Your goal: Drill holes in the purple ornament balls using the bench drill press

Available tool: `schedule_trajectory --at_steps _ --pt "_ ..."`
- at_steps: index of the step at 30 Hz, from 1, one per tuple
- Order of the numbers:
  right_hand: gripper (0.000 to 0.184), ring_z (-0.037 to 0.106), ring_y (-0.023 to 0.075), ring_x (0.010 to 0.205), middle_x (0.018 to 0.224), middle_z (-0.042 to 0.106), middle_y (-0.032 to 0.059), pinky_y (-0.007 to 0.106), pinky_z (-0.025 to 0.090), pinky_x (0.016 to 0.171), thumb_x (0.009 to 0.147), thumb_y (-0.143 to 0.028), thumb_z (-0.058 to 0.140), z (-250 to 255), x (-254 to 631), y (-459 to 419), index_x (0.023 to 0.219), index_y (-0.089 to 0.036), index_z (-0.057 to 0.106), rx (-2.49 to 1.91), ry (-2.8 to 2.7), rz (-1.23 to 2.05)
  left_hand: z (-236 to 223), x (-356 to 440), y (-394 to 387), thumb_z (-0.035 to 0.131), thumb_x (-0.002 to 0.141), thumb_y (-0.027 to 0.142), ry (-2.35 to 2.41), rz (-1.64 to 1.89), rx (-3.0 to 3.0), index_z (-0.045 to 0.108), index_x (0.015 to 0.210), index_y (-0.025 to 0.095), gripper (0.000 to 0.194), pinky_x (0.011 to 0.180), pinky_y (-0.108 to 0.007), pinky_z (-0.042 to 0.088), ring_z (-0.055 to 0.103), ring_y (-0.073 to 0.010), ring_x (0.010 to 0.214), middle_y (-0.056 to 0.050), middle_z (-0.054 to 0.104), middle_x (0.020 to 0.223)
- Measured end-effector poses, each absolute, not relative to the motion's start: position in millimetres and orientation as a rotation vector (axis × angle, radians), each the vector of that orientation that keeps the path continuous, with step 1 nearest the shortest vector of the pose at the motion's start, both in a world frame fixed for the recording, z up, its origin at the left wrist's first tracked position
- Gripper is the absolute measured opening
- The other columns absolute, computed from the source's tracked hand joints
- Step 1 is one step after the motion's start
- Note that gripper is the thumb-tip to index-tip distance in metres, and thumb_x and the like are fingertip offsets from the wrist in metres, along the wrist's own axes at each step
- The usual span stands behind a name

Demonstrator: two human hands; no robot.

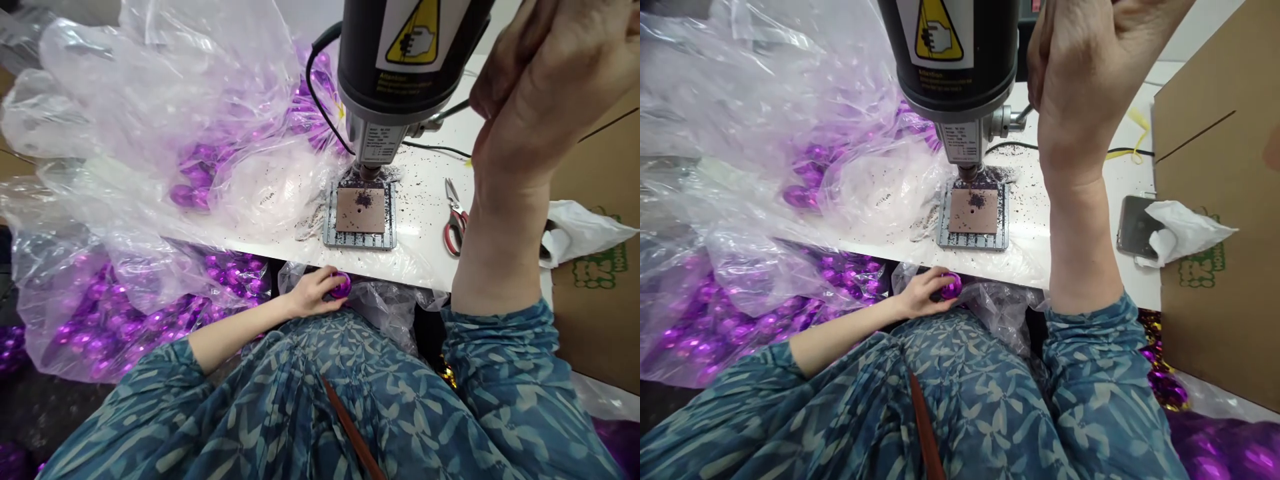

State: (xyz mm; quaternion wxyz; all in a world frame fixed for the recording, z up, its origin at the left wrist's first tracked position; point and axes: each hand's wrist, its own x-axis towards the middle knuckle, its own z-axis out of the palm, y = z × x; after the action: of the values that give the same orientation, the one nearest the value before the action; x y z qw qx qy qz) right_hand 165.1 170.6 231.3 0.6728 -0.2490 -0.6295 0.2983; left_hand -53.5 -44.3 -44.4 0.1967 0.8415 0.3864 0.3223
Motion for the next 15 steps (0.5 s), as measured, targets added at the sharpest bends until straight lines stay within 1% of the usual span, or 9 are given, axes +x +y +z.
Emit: schedule_trajectory --at_steps 2,4,6,7,9,11,13,14,15 --pt "0.073 0.03 -0.0043 0.041 0.052 0.013 -0.0043 0.014 0.019 0.045 0.054 -0.082 0.064 231.3 163.3 172.0 0.055 -0.011 0.048 -0.544 -1.255 0.528 -57.5 -65.3 -62.6 0.067 0.104 0.031 1.097 0.587 2.421 0.079 0.136 0.028 0.034 0.099 -0.05 0.07 0.079 -0.0344 0.122 -0.017 0.076 0.147" --pt "0.071 0.031 -0.0021 0.039 0.049 0.015 -0.0044 0.018 0.017 0.043 0.056 -0.08 0.068 231.8 162.0 173.1 0.055 -0.011 0.054 -0.535 -1.209 0.494 -65.0 -72.9 -72.8 0.064 0.101 0.02 1.105 0.28 2.417 0.077 0.145 0.034 0.048 0.112 -0.054 0.065 0.072 -0.0395 0.139 -0.014 0.067 0.165" --pt "0.068 0.033 -0.0021 0.039 0.048 0.024 -0.004 0.019 0.015 0.043 0.059 -0.078 0.069 231.5 161.8 173.2 0.056 -0.011 0.058 -0.505 -1.203 0.493 -68.1 -75.1 -78.3 0.068 0.097 0.02 1.17 0.095 2.36 0.069 0.157 0.036 0.062 0.115 -0.053 0.063 0.069 -0.0398 0.143 -0.014 0.06 0.173" --pt "0.066 0.034 -0.002 0.039 0.048 0.028 -0.0039 0.019 0.016 0.044 0.062 -0.077 0.071 231.0 162.1 172.6 0.056 -0.012 0.06 -0.493 -1.209 0.493 -68.5 -74.7 -79.3 0.07 0.096 0.022 1.203 0.072 2.343 0.066 0.16 0.034 0.065 0.111 -0.05 0.065 0.073 -0.0379 0.137 -0.015 0.06 0.172" --pt "0.064 0.035 -0.0014 0.04 0.048 0.032 -0.0037 0.02 0.017 0.044 0.067 -0.074 0.073 229.8 162.6 170.5 0.056 -0.012 0.063 -0.461 -1.214 0.49 -67.2 -73.3 -74.4 0.07 0.099 0.027 1.2 0.163 2.37 0.067 0.156 0.03 0.058 0.098 -0.043 0.069 0.08 -0.0308 0.115 -0.016 0.073 0.155" --pt "0.066 0.034 -0.0008 0.04 0.047 0.034 -0.0034 0.022 0.017 0.044 0.071 -0.074 0.075 229.4 162.5 167.0 0.054 -0.012 0.06 -0.437 -1.218 0.493 -60.6 -75.1 -53.7 0.063 0.102 0.027 1.133 0.453 2.437 0.076 0.138 0.028 0.038 0.082 -0.04 0.068 0.078 -0.0247 0.09 -0.012 0.084 0.119" --pt "0.071 0.034 -0.0012 0.041 0.047 0.039 -0.0023 0.024 0.015 0.045 0.072 -0.075 0.075 230.5 161.1 162.8 0.05 -0.012 0.053 -0.442 -1.206 0.484 -45.9 -83.3 -11.9 0.055 0.103 0.024 1.137 0.844 2.433 0.08 0.113 0.031 0.027 0.071 -0.041 0.064 0.072 -0.0235 0.075 -0.006 0.077 0.086" --pt "0.074 0.033 -0.0015 0.041 0.047 0.04 -0.0019 0.024 0.014 0.045 0.071 -0.078 0.073 231.4 160.2 160.8 0.048 -0.012 0.049 -0.465 -1.204 0.492 -35.6 -89.9 16.1 0.052 0.102 0.022 1.208 1.024 2.387 0.078 0.102 0.031 0.028 0.068 -0.043 0.063 0.069 -0.024 0.071 -0.005 0.072 0.078" --pt "0.076 0.033 -0.0017 0.041 0.047 0.04 -0.0017 0.025 0.014 0.046 0.07 -0.08 0.072 232.2 159.2 159.3 0.047 -0.012 0.046 -0.49 -1.203 0.499 -23.9 -97.8 47.3 0.05 0.102 0.021 1.351 1.113 2.316 0.077 0.098 0.031 0.029 0.073 -0.045 0.063 0.07 -0.0255 0.075 -0.006 0.073 0.079"
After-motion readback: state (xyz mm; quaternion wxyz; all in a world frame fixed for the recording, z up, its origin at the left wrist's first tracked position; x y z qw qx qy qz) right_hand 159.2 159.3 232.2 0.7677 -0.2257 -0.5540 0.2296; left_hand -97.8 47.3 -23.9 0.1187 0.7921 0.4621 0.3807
